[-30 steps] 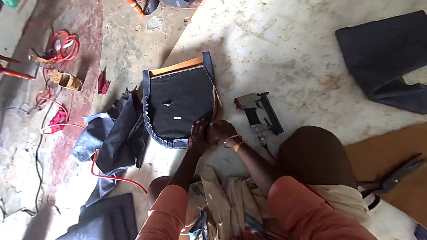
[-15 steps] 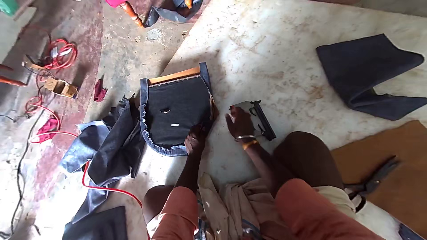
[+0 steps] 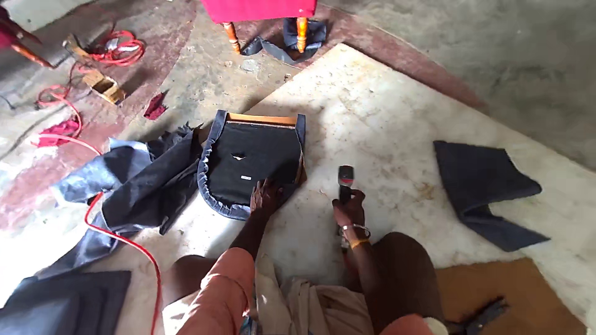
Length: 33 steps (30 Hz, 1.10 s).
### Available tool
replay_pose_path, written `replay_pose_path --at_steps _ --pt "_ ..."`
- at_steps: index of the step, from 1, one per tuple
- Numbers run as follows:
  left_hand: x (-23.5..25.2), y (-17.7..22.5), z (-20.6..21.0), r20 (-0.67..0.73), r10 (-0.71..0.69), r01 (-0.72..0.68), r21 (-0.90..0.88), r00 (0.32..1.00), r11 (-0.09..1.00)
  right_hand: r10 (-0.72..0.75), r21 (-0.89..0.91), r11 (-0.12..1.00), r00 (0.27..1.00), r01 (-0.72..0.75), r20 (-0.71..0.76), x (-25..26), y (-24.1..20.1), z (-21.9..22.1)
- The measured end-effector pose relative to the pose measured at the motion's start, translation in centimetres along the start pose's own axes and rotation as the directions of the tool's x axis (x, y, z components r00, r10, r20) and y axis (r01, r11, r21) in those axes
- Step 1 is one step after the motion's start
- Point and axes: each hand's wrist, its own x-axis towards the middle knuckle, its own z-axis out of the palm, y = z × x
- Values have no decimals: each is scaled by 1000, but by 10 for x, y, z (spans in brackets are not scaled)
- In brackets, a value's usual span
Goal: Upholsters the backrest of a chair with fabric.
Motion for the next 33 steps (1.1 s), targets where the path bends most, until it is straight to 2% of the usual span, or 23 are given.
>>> replay_pose_path --at_steps 2,3,5,8,12,16,19,22,25,30,33 --pt "2 -1 -3 -32 -9 7 -52 999 999 -122 163 981 987 104 108 -18 0 3" --pt "3 -1 -4 -42 -16 12 -75 999 997 -206 138 973 962 183 179 -26 -1 5" --pt "15 -1 -2 -48 -20 15 -97 999 995 -326 -30 935 890 353 319 -27 -8 14" --pt "21 -3 -4 -33 -11 5 -164 999 986 -326 -195 873 831 448 451 -19 -12 40" --pt "25 -12 1 -58 26 -35 -171 998 985 -322 -226 862 835 454 447 -11 -16 59" --pt "25 -12 1 -20 44 -47 -167 999 985 -273 -304 846 846 438 458 -10 -28 64" --pt "22 -13 -5 -7 43 -44 -181 999 983 -312 -216 871 837 441 450 -8 -23 64" --pt "6 -15 -20 45 23 -9 -278 999 961 -360 -94 899 846 427 394 -14 -4 59" --pt "-6 -16 -22 147 24 28 -345 989 938 -346 -109 901 848 419 402 -25 8 56" --pt "-2 -16 -16 96 38 -11 -270 995 963 -392 -148 857 810 494 435 -35 4 70" --pt "0 -14 -20 115 20 8 -235 993 972 -393 -173 847 811 503 434 -33 -3 78"
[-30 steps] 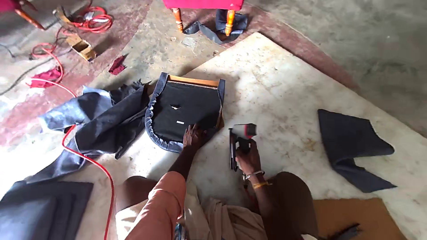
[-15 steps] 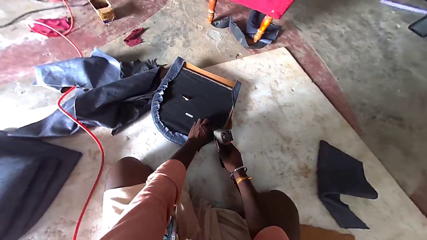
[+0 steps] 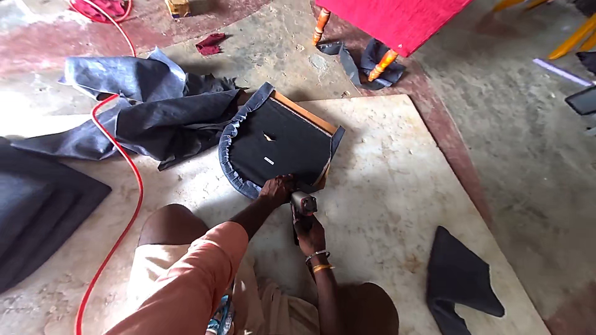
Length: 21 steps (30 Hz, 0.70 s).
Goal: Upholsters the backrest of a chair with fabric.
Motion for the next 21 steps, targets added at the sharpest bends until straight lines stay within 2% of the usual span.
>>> replay_pose_path --at_steps 3,8,11,17,21 --pt "-5 -1 -5 15 3 -2 -35 1000 999 -13 -3 1000 1000 13 2 -2 4 -2" --pt "-16 -7 -21 170 25 -15 -62 985 998 -41 83 996 998 44 -42 -21 16 -2" --pt "-13 -6 -21 163 34 -37 11 986 999 -60 89 994 998 62 -25 -20 10 6" --pt "-10 -10 -21 123 34 -32 -21 992 999 -70 -33 997 997 70 -9 -11 -3 13" --pt "-18 -19 -35 188 42 -35 -39 981 999 -103 -3 995 994 103 -26 -27 2 10"
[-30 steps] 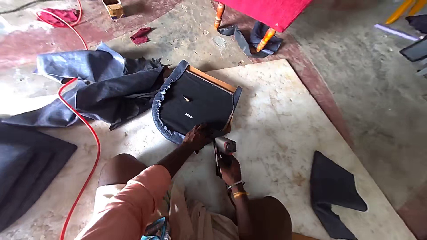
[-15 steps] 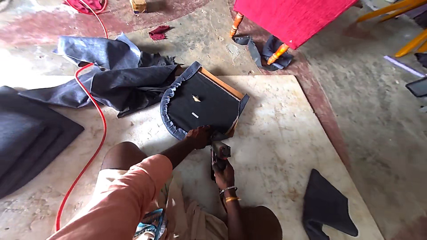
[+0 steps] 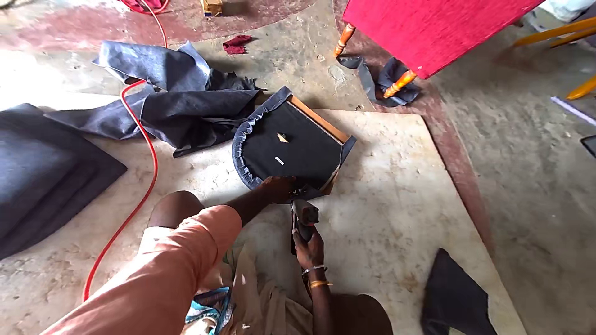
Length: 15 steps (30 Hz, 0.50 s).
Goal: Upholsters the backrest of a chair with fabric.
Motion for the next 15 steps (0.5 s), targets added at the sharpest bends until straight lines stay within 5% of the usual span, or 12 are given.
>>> replay_pose_path --at_steps 10,15 --pt "1 -3 11 -80 10 -4 74 997 997 -18 -61 998 1000 18 -11 7 -23 22" --pt "-8 -14 -6 32 -45 44 32 998 999 -8 15 1000 1000 8 -27 -9 -21 17"
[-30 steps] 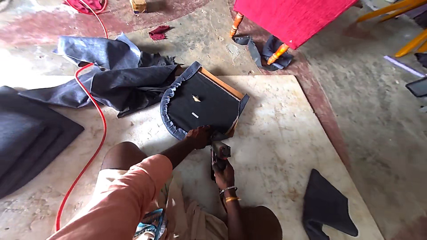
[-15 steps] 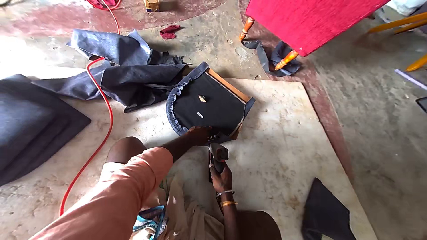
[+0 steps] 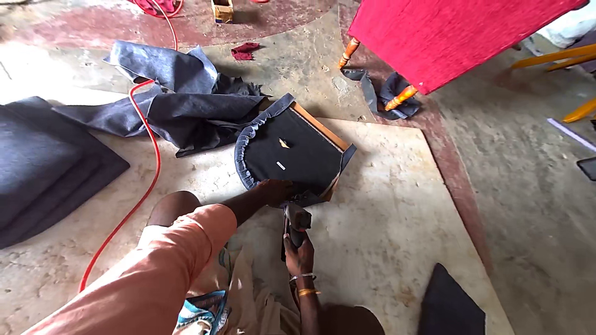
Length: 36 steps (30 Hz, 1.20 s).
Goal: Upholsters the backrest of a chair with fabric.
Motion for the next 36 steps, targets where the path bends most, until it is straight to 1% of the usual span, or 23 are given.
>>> replay_pose_path --at_steps 1,3,7,10,12,15,16,20,23,26,29,30,32,36 --pt "-1 -4 1 15 14 -13 -7 1000 1000 -2 14 1000 1000 2 6 -3 1 2" --pt "0 -4 4 -1 36 -36 13 999 999 -4 30 1000 1000 4 21 -2 -2 7" --pt "7 0 9 -79 71 -67 62 994 996 9 -13 1000 1000 -9 22 12 -12 21" --pt "7 -2 8 -111 118 -111 73 987 991 6 -52 999 1000 -5 15 14 -13 19" --pt "1 -8 -5 -52 123 -119 65 991 991 22 -29 999 999 -21 25 9 -14 13" --pt "-10 -14 -21 83 75 -82 86 994 993 40 51 998 999 -41 26 -1 -10 15" --pt "-10 -16 -22 94 73 -82 89 993 993 34 61 997 999 -36 27 -3 -10 17" --pt "2 -29 -4 -39 154 -151 64 987 986 -20 -21 1000 1000 20 18 8 -23 30" --pt "1 -23 -1 -82 116 -113 45 990 993 -20 -77 997 1000 21 13 16 -25 35" --pt "-1 -20 -11 -31 91 -89 58 995 994 -14 -79 997 1000 16 20 14 -29 27" --pt "-7 -25 -32 86 102 -108 74 991 991 8 6 1000 1000 -8 15 5 -25 25" --pt "-7 -26 -35 104 104 -113 80 989 990 13 37 999 1000 -14 19 3 -24 27" --pt "-4 -29 -34 71 112 -118 81 991 990 -6 42 999 1000 5 26 6 -27 32" --pt "3 -42 -24 -9 176 -175 62 984 983 -39 -66 997 998 42 49 21 -40 46"
